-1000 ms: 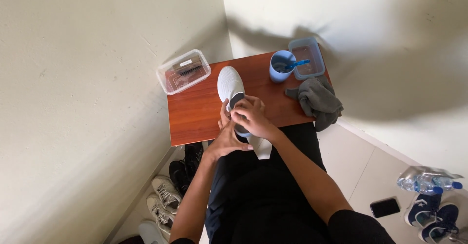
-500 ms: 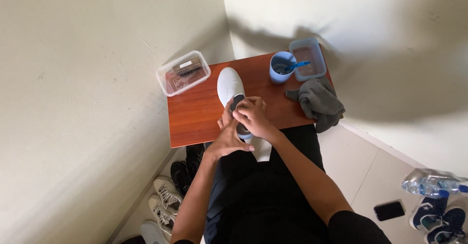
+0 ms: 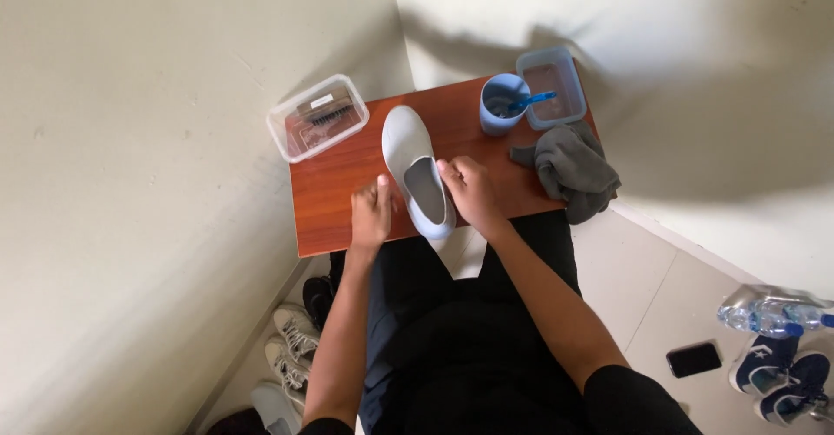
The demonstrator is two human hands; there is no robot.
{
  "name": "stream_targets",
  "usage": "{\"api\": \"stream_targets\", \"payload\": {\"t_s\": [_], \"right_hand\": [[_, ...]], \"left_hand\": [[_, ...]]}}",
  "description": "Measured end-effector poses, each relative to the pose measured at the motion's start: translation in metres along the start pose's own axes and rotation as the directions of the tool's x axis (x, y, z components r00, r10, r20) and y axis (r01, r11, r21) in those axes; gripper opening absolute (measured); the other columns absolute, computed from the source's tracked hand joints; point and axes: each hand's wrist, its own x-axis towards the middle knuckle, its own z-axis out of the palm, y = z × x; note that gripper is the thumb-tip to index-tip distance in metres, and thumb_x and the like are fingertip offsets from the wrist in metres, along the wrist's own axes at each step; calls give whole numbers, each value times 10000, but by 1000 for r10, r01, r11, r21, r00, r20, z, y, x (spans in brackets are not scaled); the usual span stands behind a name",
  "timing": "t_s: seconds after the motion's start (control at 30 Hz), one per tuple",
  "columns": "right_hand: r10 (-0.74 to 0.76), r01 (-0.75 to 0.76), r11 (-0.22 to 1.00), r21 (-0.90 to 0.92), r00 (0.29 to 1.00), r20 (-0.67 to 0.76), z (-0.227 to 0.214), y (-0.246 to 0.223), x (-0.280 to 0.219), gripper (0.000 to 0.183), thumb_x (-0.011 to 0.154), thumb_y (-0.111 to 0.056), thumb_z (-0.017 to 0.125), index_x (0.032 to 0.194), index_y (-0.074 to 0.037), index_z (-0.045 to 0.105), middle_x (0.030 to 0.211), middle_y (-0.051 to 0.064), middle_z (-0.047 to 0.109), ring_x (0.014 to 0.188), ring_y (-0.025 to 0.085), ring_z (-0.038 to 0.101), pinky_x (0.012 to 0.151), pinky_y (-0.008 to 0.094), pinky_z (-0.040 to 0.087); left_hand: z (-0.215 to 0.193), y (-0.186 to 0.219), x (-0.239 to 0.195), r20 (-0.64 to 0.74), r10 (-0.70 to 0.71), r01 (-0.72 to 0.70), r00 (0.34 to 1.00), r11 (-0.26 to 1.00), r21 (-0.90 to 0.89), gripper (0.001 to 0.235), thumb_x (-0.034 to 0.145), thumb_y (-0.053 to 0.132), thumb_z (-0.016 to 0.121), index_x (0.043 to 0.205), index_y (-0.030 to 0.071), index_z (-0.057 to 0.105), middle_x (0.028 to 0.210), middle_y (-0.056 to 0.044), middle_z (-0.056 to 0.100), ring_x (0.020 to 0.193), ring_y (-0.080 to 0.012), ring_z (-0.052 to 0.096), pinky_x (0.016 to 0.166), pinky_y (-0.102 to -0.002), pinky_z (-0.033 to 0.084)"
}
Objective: The person sits on the floor and cleans a white sneaker. They remove the insole, then use a brush dipped in a blue liquid to scrub the sole and upper of the shoe. Finally, they wipe the shoe with a cloth.
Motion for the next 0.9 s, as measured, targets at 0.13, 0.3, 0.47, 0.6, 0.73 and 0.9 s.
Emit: {"api": "stream_targets", "payload": {"t_s": [0.13, 0.3, 0.47, 0.6, 0.73, 0.9], "right_hand": [[47, -47, 999, 1, 997, 55, -5, -12, 3, 288, 1044, -300, 630, 850, -91, 671, 687, 100, 674, 696, 245, 712, 635, 346, 559], [-28, 26, 1000, 15, 979, 202, -8, -21, -2, 386, 972, -205, 690, 1309, -27, 629, 1225, 229, 661, 1151, 429, 635, 961, 508, 526], [-107, 75, 989, 127, 957, 270, -29, -17, -2, 323, 949, -44, 616, 1263, -87, 679, 1112, 97, 689, 1083, 269, 668, 902, 383, 577], [-424, 487, 864, -125, 839, 341, -41, -22, -9, 553, 859, -52, 683, 1404, -79, 596, 1337, 131, 588, 1301, 336, 528, 1081, 464, 472], [-443, 614, 673, -413, 782, 439, -31, -18, -18, 830, 737, -237, 831, 1490, -131, 500, 1564, 78, 420, 1452, 390, 327, 1219, 535, 260], [-587, 675, 503, -540, 725, 360, -15, -17, -17, 1019, 641, -410, 878, 1523, -154, 435, 1568, 141, 346, 1503, 450, 235, 1160, 659, 283]], "left_hand": [[4, 22, 8, 15, -63, 59, 998, 979, 194, 341, 1032, 404, 613, 924, 91, 694, 842, -131, 709, 802, -338, 720, 708, -455, 570], [23, 21, 16, -1, -340, 328, 940, 905, 270, 553, 748, 94, 740, 1275, 56, 576, 1254, -162, 599, 1050, -357, 716, 883, -517, 608], [10, 16, 22, 88, -370, 362, 925, 927, 95, 318, 875, 167, 683, 1188, 109, 680, 1203, -159, 720, 1070, -357, 713, 901, -502, 592], [13, -60, 23, 243, -366, 413, 898, 892, -182, 324, 893, 120, 687, 1205, 36, 659, 1196, -198, 713, 1026, -314, 729, 814, -416, 595], [12, -43, 25, 326, -414, 497, 850, 835, -235, 356, 871, 40, 657, 1226, 68, 667, 1187, -179, 726, 1014, -290, 738, 784, -381, 611], [23, -72, 23, 355, -393, 493, 848, 831, -258, 346, 900, 100, 723, 1236, 54, 653, 1232, -220, 694, 1160, -334, 679, 915, -440, 580]]}}
